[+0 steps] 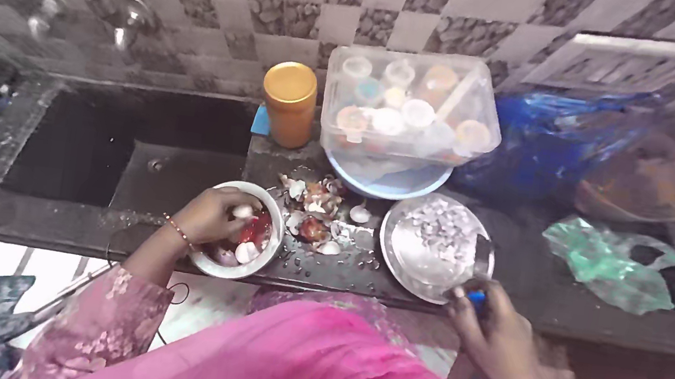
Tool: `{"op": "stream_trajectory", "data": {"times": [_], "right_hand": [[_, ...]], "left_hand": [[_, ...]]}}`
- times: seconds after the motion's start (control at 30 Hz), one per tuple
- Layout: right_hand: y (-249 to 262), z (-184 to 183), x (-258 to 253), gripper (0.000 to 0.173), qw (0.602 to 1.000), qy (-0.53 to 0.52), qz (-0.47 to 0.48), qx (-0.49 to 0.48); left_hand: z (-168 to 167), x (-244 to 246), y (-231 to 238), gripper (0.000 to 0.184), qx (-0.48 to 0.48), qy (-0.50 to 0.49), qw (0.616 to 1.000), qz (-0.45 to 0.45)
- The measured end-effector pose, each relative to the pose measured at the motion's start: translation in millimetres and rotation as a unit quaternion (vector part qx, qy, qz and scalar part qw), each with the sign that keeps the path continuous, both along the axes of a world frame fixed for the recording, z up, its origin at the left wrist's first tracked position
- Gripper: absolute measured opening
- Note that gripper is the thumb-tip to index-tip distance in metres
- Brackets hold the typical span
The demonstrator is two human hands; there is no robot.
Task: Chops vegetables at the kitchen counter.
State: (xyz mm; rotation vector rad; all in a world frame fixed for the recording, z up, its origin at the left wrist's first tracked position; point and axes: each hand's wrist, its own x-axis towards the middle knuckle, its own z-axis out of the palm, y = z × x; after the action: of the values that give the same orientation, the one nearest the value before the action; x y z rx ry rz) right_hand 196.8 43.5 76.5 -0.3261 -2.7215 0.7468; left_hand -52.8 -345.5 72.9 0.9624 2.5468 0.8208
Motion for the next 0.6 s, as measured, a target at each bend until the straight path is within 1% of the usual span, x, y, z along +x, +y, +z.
{"op": "stream_trajectory", "data": {"times": [0.07, 0.17, 0.27, 0.37, 0.43, 0.5, 0.53, 0.6], "right_hand": [[-4, -3, -5, 0.036, 0.999, -0.025, -0.023, 0.024], [-5, -4, -10, 0.037, 0.998, -0.05, -0.032, 0.022], [-5, -5, -10, 0.041, 0.998, -0.05, -0.04, -0.016], [-5, -8, -10, 0.049, 0.995, -0.072, -0.048, -0.047], [-2, -12, -8, 0.046, 0.995, -0.067, -0.048, -0.049], [4, -18, -5, 0.04, 0.997, -0.046, -0.027, -0.062], [7, -21, -5, 0.038, 0.997, -0.032, -0.012, -0.075], [13, -25, -6, 0.035, 0.993, 0.0, 0.021, -0.118]], "left_hand": [[-1, 3, -3, 0.032, -0.003, -0.023, 0.999, 0.028], [1, 4, -7, 0.042, 0.013, -0.072, 0.996, 0.057], [5, 5, -10, 0.045, 0.031, -0.055, 0.996, 0.055], [10, 6, -4, 0.052, 0.009, -0.073, 0.993, 0.09], [14, 6, 3, 0.053, 0.02, -0.056, 0.993, 0.105], [17, 11, 12, 0.053, 0.069, -0.029, 0.991, 0.112], [20, 15, 19, 0.053, 0.108, -0.042, 0.986, 0.12], [26, 26, 44, 0.058, 0.209, -0.1, 0.965, 0.125]]}}
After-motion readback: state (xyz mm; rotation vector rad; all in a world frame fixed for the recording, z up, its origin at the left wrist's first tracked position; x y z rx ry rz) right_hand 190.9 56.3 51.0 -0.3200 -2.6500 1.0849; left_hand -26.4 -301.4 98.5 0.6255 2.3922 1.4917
